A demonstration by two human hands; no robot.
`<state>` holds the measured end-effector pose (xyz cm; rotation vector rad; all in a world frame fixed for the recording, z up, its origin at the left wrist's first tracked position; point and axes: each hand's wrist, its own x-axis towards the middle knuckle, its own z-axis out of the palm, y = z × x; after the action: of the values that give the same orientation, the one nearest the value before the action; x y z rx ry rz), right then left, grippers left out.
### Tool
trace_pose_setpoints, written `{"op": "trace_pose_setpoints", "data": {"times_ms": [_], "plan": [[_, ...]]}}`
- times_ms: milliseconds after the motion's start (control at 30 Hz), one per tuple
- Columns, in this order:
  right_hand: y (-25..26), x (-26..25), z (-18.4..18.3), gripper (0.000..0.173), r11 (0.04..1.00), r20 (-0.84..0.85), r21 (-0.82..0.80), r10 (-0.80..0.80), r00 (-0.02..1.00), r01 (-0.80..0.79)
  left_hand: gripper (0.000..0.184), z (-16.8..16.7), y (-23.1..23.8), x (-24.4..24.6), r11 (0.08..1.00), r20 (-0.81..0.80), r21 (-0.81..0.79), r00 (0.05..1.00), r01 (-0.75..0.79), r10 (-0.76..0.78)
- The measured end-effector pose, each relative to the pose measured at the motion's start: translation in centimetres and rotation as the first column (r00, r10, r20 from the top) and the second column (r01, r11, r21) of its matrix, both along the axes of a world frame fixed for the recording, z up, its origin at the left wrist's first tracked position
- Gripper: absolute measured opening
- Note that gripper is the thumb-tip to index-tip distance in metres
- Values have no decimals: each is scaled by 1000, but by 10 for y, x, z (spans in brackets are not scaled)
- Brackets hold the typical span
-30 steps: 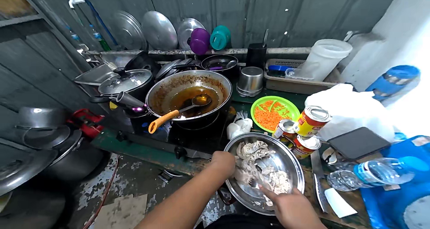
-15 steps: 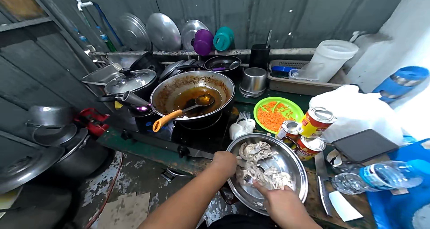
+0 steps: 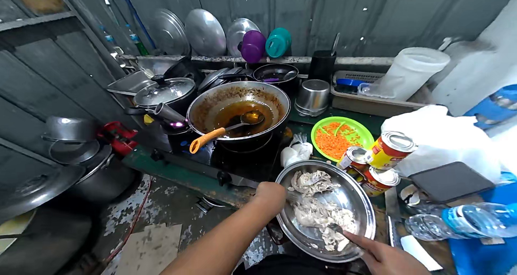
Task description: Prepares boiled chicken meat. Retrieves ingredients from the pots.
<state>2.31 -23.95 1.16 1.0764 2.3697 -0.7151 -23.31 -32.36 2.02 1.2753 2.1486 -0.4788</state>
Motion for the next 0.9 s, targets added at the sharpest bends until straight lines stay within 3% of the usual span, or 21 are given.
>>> {"op": "trace_pose_setpoints", "data": {"times_ms": [133, 233, 333, 467, 600, 733, 900], "plan": [[1, -17, -15, 54, 997, 122, 58, -51, 991, 44, 25, -4, 5, 9, 996, 22, -83, 999, 44, -42], [-7, -36, -16, 53, 998, 126, 56, 12, 992, -19, 24, 2, -1, 14, 982, 47, -136, 991, 130, -124], [-13, -57, -19, 54, 994, 144, 85, 53, 988, -66, 26, 3, -5, 15, 986, 26, -121, 994, 111, -109], [1, -64, -21, 56, 995, 72, 98, -14, 997, 7, 30, 11, -5, 0, 998, 7, -59, 1000, 16, -15], [21, -32, -16, 51, 998, -57, 11, -66, 996, 67, 29, 19, -4, -11, 999, -22, 22, 999, -33, 34], [16, -37, -30, 51, 997, -25, 22, -76, 997, 76, 28, 13, 17, 12, 999, 36, 39, 999, -15, 14], [4, -49, -35, 54, 990, 154, 123, 52, 987, -72, 30, -10, 29, 17, 1000, 36, -10, 999, -26, 26]]}}
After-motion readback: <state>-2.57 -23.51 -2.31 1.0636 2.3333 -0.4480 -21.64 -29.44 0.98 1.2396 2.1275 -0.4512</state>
